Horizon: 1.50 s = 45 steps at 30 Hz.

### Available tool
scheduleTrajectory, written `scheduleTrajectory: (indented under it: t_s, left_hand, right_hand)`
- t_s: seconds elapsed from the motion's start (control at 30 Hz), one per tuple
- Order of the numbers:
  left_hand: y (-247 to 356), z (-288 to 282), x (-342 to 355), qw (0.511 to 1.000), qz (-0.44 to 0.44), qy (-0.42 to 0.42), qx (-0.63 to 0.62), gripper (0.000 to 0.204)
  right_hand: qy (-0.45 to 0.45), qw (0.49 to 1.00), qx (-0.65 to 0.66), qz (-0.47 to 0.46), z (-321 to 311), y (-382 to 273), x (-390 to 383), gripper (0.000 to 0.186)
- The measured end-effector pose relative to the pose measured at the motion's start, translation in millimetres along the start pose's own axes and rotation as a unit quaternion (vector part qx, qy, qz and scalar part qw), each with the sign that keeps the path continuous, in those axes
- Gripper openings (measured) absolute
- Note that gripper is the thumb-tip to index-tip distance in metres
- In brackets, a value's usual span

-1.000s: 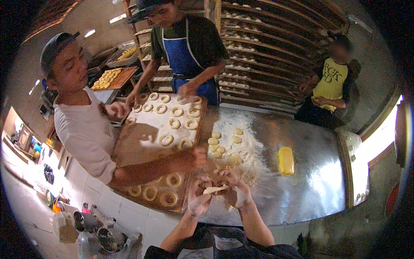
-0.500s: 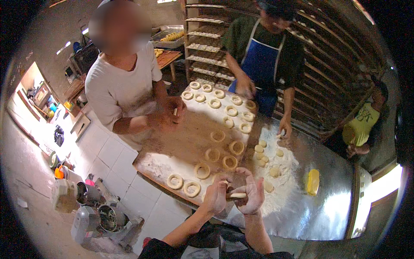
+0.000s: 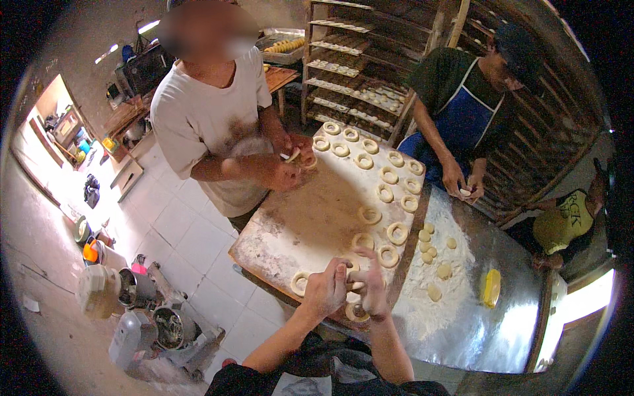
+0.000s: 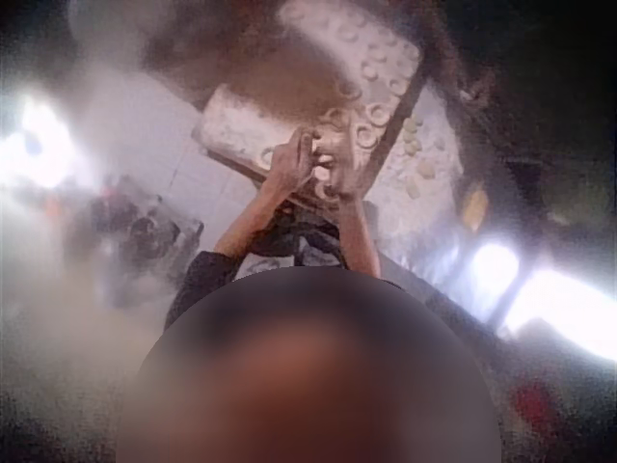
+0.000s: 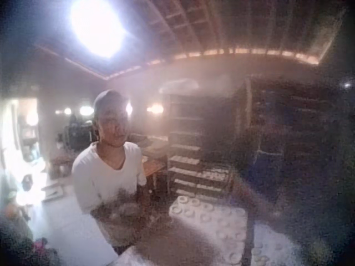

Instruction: The person shapes small dough balls into ring shapes by hand and places them on a wooden board. Coworkers also shape dough and arrange trays of shaped dough on racks in the background.

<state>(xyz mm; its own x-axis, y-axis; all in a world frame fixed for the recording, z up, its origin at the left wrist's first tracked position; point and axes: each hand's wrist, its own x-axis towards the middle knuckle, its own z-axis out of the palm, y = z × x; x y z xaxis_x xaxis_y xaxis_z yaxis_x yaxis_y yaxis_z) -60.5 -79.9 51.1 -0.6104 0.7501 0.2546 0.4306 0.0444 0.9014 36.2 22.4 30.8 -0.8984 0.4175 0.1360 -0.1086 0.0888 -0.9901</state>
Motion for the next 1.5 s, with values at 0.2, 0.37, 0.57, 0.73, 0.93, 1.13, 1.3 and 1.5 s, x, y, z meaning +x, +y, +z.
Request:
scheduleTrajectory:
  t_s: [0.2,0.37,0.57,0.73,0.93,1.13,1.3,1.5]
  left_hand:
    - [-6,-14,15,0.996,-0.069,-0.062,0.021,0.033]
    - [-18,-21,32,0.994,-0.098,-0.036,0.021,0.033]
    - [-29,-23,42,0.998,-0.038,-0.024,0.045,0.033]
    - [-33,-23,49,0.995,-0.085,-0.052,-0.004,0.036]
    - [-61,-25,90,0.935,-0.150,-0.044,0.320,0.037]
    - [-81,-57,65,0.899,-0.094,-0.104,0.415,0.049]
    - [-91,-52,59,0.903,-0.073,-0.126,0.403,0.049]
    - [-102,-46,66,0.908,-0.064,-0.129,0.393,0.045]
  right_hand:
    - [0.044,0.991,0.116,0.046,9,-9,24,0.083]
    - [0.066,0.956,0.261,0.118,14,-7,36,0.075]
    - [0.016,0.993,0.106,0.049,15,6,46,0.080]
    - [0.028,0.998,-0.040,0.027,19,-6,63,0.088]
    - [0.122,0.907,-0.269,0.301,13,-17,92,0.078]
    - [0.096,0.797,-0.583,0.125,13,-3,77,0.082]
    - [0.033,0.761,-0.636,0.125,29,19,72,0.089]
    - [0.045,0.795,-0.583,0.163,26,29,83,0.088]
